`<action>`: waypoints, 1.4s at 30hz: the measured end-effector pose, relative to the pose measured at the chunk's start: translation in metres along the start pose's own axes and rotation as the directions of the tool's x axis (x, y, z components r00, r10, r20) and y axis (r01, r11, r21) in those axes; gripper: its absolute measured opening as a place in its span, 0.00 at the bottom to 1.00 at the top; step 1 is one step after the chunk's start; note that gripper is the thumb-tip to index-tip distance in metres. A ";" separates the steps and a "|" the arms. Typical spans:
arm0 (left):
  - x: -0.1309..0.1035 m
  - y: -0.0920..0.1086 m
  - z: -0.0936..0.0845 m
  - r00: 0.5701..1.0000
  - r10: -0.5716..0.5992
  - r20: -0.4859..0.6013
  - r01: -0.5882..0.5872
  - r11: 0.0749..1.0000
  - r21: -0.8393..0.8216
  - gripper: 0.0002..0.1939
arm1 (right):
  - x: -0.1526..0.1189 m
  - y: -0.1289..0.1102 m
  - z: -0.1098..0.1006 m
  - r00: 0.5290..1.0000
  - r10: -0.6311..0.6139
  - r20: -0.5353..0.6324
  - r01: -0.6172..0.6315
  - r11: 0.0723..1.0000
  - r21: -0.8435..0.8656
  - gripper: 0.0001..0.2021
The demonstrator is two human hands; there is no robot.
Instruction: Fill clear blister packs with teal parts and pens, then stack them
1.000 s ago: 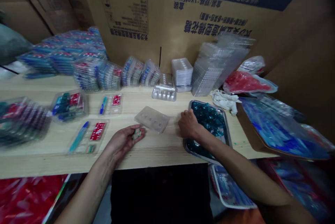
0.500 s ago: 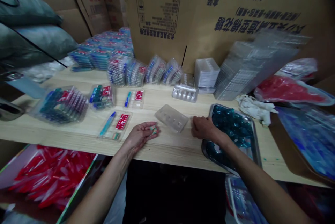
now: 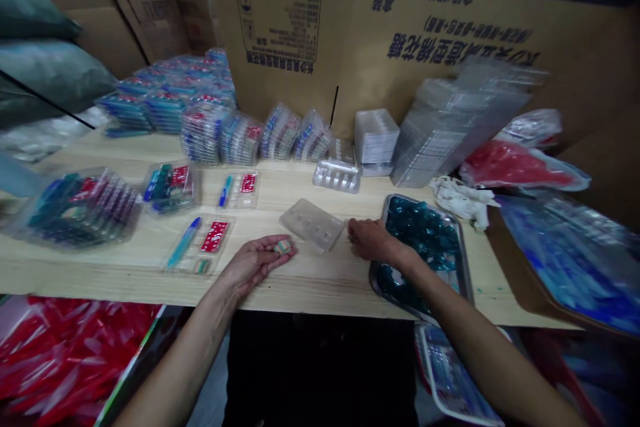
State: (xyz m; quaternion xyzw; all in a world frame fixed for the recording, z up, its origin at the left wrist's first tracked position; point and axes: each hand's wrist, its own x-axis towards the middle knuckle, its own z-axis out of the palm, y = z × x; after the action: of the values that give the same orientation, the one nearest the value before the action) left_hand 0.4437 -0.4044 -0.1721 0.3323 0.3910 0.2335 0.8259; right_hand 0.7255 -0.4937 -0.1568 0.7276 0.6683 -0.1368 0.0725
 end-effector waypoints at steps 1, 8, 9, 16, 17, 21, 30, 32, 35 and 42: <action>0.001 -0.001 0.001 1.000 -0.001 0.004 0.001 1.000 -0.001 0.20 | 0.001 -0.001 0.000 1.000 0.012 -0.022 -0.012 1.000 -0.023 0.14; 0.004 -0.006 0.005 0.999 0.036 0.007 -0.035 0.999 -0.038 0.18 | 0.005 0.012 0.009 0.998 0.037 -0.048 -0.031 0.992 0.119 0.09; 0.004 -0.007 0.005 0.999 0.043 0.001 -0.043 0.998 -0.039 0.18 | 0.004 0.012 0.008 0.994 0.056 -0.093 -0.039 0.983 0.181 0.08; 0.007 -0.014 0.018 0.995 0.098 0.023 -0.098 0.995 -0.006 0.22 | 0.006 -0.055 -0.002 0.934 -0.049 -0.355 0.320 0.562 0.763 0.06; 0.007 -0.015 0.020 0.994 0.110 0.025 -0.110 0.994 0.004 0.22 | 0.009 -0.067 -0.001 0.934 -0.050 -0.354 0.326 0.522 0.788 0.08; 0.004 -0.014 0.026 0.986 0.169 -0.015 -0.168 0.985 0.036 0.21 | 0.020 -0.096 0.002 0.956 -0.017 -0.294 0.266 0.477 0.838 0.11; -0.005 -0.006 0.034 0.942 0.311 -0.129 -0.300 0.949 0.101 0.23 | 0.027 -0.110 0.010 0.935 0.047 -0.353 0.269 0.557 0.786 0.08; -0.007 -0.006 0.036 0.936 0.329 -0.126 -0.316 0.942 0.111 0.21 | 0.025 -0.114 0.010 0.920 0.060 -0.387 0.276 0.600 0.751 0.07; -0.008 -0.007 0.035 0.919 0.372 -0.131 -0.347 0.921 0.177 0.19 | 0.022 -0.117 0.009 0.904 0.053 -0.425 0.300 0.628 0.718 0.07; -0.006 -0.002 0.022 0.963 0.234 -0.135 -0.248 0.964 -0.098 0.21 | 0.013 -0.115 0.010 0.812 0.059 -0.581 0.440 0.592 0.675 0.13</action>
State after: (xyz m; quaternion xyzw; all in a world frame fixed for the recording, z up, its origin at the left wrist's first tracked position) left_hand 0.4581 -0.4176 -0.1599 0.3148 0.3833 0.3744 0.7834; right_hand 0.6115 -0.4735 -0.1607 0.6105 0.6077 -0.2084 -0.4632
